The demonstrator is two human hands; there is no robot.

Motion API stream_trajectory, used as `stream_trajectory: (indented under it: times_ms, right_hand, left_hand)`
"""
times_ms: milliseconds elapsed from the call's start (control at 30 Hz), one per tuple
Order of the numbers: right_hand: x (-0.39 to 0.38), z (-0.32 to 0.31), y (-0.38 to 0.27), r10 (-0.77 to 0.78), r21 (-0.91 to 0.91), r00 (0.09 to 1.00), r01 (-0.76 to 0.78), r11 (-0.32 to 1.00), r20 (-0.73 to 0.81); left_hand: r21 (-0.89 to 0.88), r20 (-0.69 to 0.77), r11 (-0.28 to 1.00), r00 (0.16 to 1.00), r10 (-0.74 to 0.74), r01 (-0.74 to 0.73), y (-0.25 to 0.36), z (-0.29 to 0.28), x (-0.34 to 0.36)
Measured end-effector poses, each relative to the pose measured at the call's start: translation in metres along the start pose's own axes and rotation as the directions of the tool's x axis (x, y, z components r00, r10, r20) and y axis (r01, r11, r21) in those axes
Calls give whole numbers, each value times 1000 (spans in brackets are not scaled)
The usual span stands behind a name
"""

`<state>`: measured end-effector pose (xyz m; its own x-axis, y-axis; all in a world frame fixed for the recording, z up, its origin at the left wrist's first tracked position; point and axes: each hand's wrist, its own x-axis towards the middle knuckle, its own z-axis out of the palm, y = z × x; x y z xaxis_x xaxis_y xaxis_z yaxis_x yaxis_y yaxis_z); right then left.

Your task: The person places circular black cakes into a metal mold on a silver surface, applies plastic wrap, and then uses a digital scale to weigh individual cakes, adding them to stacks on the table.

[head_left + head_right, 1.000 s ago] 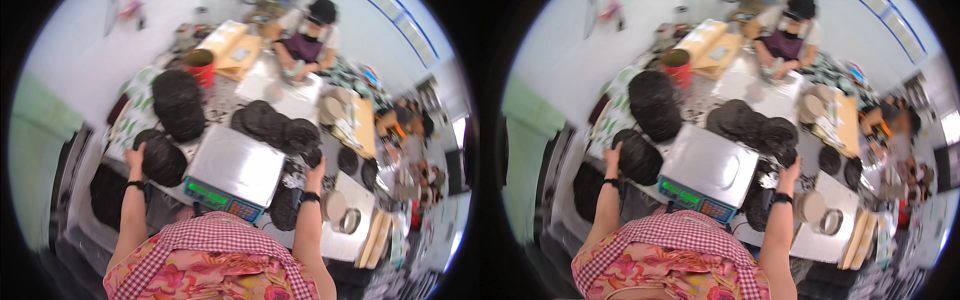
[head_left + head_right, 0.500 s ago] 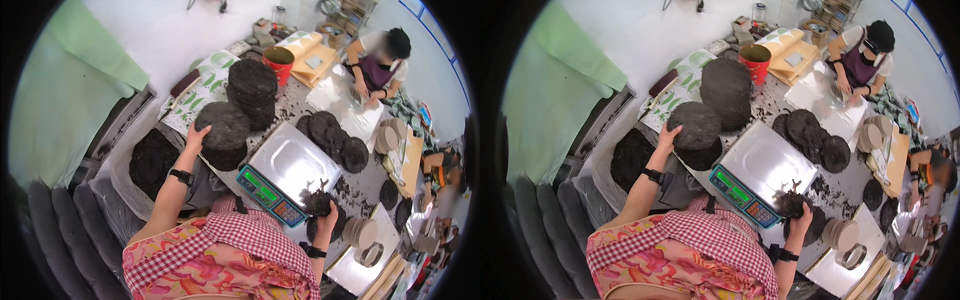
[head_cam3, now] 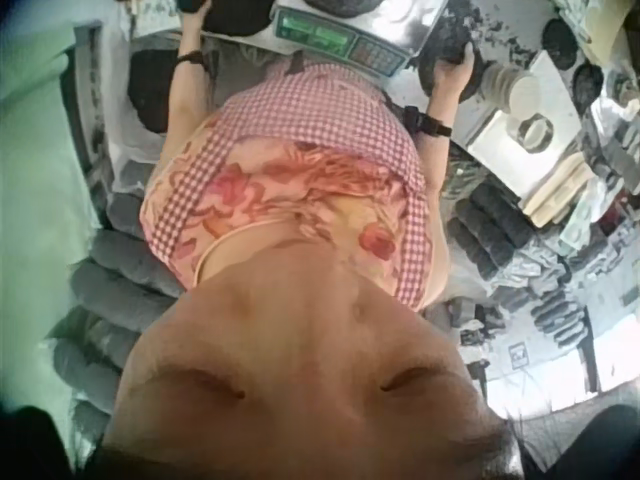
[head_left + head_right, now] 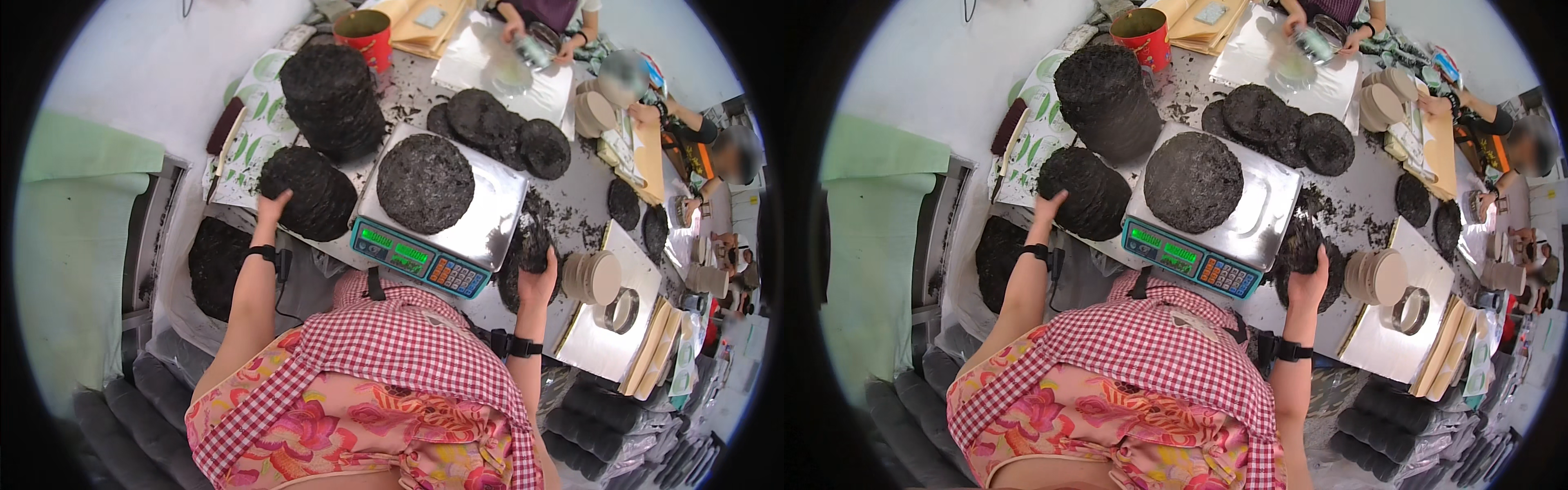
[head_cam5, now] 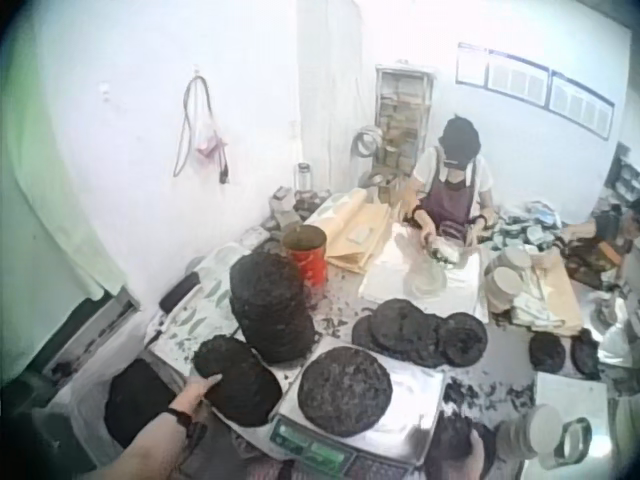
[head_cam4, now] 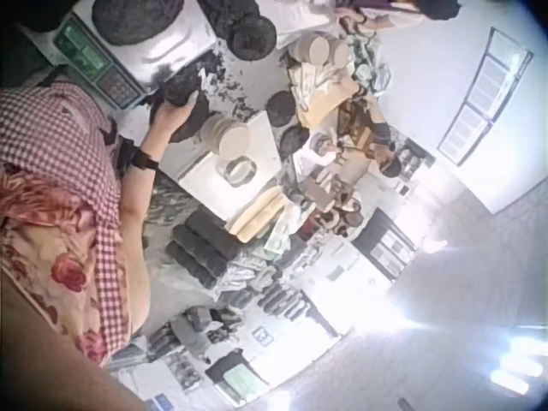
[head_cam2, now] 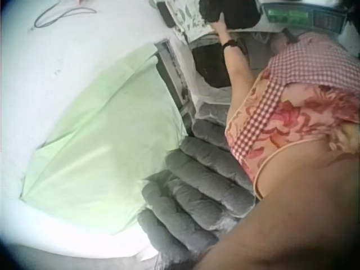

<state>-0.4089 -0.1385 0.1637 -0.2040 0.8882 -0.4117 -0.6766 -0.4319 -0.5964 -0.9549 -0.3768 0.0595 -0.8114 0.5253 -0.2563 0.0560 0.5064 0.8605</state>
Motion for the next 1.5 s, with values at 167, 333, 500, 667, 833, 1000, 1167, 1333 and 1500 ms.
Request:
stream_trajectory:
  times_ms: [167,333,500,667,833,1000,1167,1333,1500]
  right_hand:
    - [16,93,51,48,-455,969,69,888,242]
    - [55,89,104,-262,-842,802,529,-107,537]
    - [119,-8,16,-128,-844,991,99,527,36]
    - [201,-12,-42,-263,-438,965,234,868,-7]
    - [267,11,-57,-398,-580,885,197,790,-242]
    - [177,61,-33,14,-266,977,44,963,211]
    - [81,58,25,-174,-846,828,517,-134,533]
    - [53,0,3,-408,-908,838,416,50,362]
    - [32,-105,-9,-341,-826,932,90,557,-128]
  left_hand:
    - [375,-345,919,938,17,121,-24,30,1]
    - [540,-479,837,851,218,90,28,44,-19]
    - [-295,-515,928,856,46,-227,-21,10,-13]
    - [-681,-379,706,919,-110,-196,57,12,-58]
    - [-593,-312,716,925,218,-369,160,86,-108]
    - [-634,88,771,984,153,-63,165,190,-128]
    - [137,25,808,817,576,-574,160,200,-124]
    - [84,-87,880,876,474,-467,147,106,-83]
    - [-148,-17,857,868,497,-494,156,58,-53]
